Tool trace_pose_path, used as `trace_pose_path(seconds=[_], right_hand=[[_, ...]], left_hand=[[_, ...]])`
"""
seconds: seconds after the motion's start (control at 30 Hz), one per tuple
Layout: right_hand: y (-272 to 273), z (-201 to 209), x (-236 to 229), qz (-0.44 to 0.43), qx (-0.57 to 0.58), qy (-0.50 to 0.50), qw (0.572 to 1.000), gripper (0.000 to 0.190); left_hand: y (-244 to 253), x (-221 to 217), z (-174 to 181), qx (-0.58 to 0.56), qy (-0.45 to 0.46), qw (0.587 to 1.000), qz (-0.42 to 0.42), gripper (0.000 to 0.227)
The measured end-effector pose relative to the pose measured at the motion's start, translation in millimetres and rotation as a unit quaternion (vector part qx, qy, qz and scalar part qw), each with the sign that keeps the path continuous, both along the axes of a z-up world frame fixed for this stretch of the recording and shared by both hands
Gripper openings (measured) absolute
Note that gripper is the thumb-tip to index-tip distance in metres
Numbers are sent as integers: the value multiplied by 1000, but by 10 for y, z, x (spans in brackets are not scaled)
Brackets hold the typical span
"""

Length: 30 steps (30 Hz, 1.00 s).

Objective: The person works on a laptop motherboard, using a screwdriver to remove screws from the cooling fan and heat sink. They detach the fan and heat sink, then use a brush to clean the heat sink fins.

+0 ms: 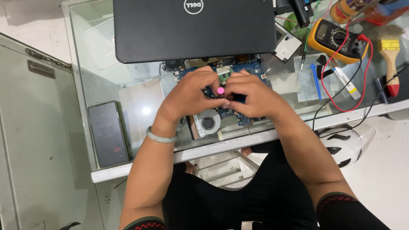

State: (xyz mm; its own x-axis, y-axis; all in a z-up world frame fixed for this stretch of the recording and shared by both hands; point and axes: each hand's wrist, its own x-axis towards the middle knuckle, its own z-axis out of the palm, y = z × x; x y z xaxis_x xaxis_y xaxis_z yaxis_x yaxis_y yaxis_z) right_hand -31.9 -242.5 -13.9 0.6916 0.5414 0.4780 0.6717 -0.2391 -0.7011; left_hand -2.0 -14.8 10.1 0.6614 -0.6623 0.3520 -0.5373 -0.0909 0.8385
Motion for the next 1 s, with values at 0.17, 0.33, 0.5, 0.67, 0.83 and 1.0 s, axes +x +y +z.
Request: trace_pose_path(seconds=[0.17, 0.33, 0.5, 0.67, 0.83, 1.0], right_hand=[[72, -212, 8, -28, -17, -28, 999, 26], [71, -326, 34, -14, 9, -13, 1000, 27], [71, -96, 7, -2, -24, -3, 1000, 21], [51, -58, 5, 9, -36, 22, 999, 8], [21, -49, -7, 31, -2, 87, 996, 6], [14, -32, -15, 37, 6, 100, 994, 10]], left_hand=[[-34, -1, 3, -10, 9, 1000, -8, 30], [-51, 4, 46, -21, -12, 999, -23, 23], [116, 1, 164, -13, 44, 998, -43, 18], [191, 63, 46, 101, 28, 994, -15, 17], [125, 43, -18, 268, -9, 963, -6, 13], [65, 20, -6, 304, -38, 952, -3, 8]])
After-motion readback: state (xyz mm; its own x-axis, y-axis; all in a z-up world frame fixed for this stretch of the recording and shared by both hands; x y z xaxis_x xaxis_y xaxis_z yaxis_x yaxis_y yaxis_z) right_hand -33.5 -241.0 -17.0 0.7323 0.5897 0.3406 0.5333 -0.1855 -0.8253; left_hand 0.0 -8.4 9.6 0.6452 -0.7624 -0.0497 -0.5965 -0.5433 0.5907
